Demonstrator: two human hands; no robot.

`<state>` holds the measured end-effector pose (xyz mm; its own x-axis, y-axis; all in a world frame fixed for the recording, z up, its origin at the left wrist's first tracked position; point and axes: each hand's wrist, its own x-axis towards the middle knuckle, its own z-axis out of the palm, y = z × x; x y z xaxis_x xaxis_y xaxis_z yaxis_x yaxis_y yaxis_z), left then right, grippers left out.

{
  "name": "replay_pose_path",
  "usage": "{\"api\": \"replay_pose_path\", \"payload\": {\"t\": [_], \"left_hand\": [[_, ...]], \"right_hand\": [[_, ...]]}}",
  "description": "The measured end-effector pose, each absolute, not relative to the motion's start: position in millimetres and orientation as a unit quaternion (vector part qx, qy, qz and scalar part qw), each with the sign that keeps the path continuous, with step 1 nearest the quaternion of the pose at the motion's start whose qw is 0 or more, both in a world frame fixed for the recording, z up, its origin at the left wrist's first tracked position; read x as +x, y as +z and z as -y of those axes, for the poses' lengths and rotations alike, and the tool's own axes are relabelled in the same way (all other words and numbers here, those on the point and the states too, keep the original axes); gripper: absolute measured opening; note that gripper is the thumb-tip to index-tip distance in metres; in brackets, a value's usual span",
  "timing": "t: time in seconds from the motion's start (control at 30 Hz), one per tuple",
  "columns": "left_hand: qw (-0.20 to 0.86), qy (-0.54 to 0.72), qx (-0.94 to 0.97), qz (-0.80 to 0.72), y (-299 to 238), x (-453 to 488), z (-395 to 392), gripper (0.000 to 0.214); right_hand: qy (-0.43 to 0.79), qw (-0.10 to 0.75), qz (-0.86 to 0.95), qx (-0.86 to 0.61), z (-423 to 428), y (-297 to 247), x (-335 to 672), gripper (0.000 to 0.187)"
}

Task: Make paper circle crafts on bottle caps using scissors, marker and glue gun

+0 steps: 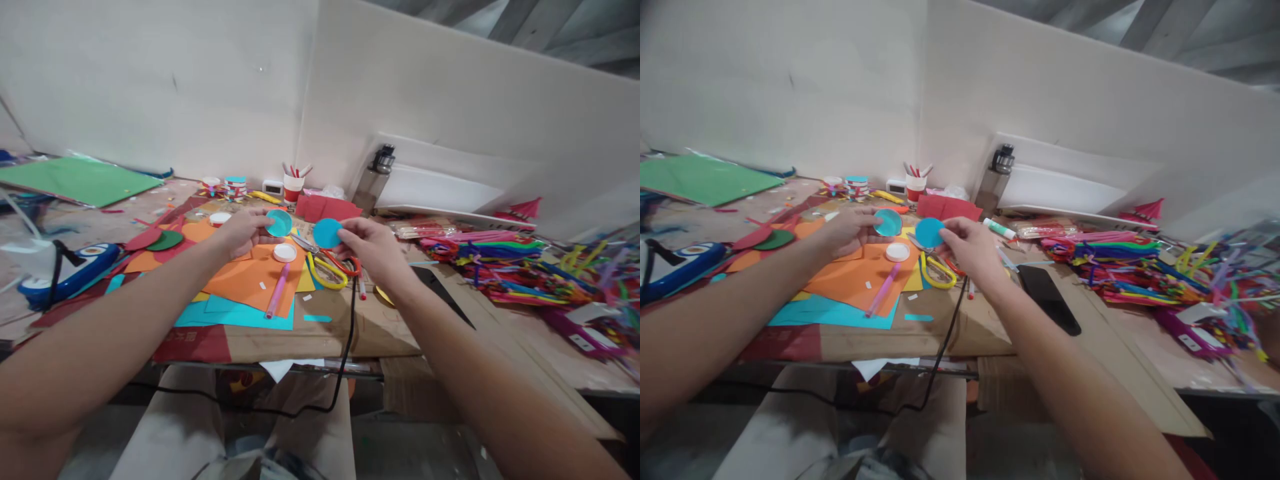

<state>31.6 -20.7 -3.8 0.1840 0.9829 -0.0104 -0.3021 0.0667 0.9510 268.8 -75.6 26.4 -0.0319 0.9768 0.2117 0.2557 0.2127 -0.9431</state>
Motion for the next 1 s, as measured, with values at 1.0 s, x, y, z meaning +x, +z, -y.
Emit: {"api": "replay_pose_path", "payload": {"t": [1.0], "left_hand": [[0.620, 0.495, 0.528, -0.303, -14, 45, 27, 0.022]], "right_hand": [[0.340, 0.538, 0.613, -0.468, 23, -18, 202, 0.020]]}}
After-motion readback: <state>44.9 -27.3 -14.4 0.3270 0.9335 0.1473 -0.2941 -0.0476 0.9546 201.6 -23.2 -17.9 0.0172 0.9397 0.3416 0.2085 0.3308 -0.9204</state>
